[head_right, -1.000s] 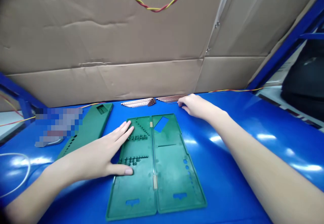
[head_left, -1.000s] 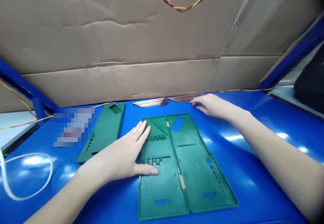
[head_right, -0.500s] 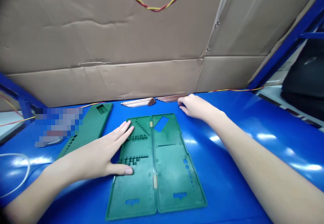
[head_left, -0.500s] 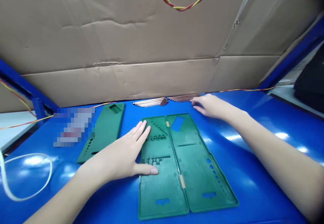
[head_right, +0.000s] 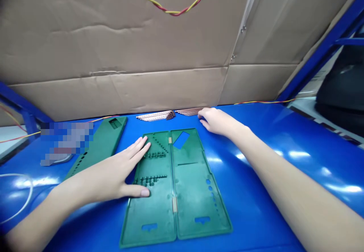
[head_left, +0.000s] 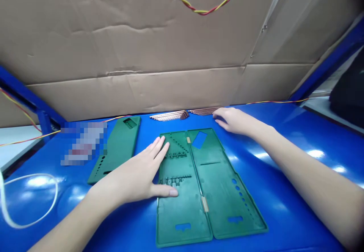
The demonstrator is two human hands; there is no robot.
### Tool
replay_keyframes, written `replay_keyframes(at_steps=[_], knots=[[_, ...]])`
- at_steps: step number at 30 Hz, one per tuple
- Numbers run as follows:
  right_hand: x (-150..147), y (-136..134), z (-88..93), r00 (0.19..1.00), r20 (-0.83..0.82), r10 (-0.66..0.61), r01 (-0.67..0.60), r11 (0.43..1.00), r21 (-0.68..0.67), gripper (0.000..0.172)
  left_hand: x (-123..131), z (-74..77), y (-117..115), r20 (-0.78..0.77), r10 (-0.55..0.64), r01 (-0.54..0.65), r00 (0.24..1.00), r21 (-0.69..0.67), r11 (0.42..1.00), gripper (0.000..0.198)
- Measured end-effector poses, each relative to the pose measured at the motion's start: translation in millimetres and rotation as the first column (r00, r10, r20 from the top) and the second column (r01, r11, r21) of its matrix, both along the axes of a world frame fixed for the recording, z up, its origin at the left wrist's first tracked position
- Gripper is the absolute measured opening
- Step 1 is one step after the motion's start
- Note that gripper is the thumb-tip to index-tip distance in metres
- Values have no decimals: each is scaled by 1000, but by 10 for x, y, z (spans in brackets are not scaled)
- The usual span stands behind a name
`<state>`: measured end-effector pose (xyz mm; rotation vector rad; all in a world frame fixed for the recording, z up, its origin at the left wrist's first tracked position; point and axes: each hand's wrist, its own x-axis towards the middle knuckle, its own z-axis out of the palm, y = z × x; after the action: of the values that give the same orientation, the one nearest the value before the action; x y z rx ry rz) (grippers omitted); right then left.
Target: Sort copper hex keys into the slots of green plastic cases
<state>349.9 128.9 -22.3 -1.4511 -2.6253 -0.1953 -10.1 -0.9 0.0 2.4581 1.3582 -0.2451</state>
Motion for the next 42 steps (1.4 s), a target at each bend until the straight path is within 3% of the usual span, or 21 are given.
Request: replay_keyframes(at_steps=[15, 21, 27, 31, 34, 37, 40, 42], knots=[[-31, -24, 7, 1000, 11, 1, -1, 1000, -15, 24, -8, -18, 2, 20, -6, 6, 1000, 11, 1000, 123], [-96, -94, 63, 999, -38, 9, -6, 998, 67, 27, -22, -28, 5, 42, -20, 18, 999, 37, 999, 124], [-353, -282, 134, 985, -138, 107, -119, 990, -80, 31, -11, -36, 41, 21, -17, 16, 1000, 54, 998, 125], [-460, -310, 112, 972, -236, -10, -19, 993, -120, 28, -16, -85, 95, 53, -42, 38, 998, 82, 996, 127], [-494, -305, 159, 875, -458, -160, 57, 971, -230, 36, -17, -116, 126, 70, -60, 53, 996, 95, 994, 126], [-555, -365, 253, 660, -720, -215, -32, 949, -313, 50, -21, -107, 145, 88, -45, 39, 995, 70, 997, 128], [-665, -501, 302, 517, -849, -107, -241, 934, -265, 54, -44, -51, 169, 154, 12, -15, 988, 18, 1000, 108], [-746, -599, 277, 569, -822, 13, -352, 908, -229, 55, -69, -1, 196, 200, 91, -96, 976, 19, 995, 89]])
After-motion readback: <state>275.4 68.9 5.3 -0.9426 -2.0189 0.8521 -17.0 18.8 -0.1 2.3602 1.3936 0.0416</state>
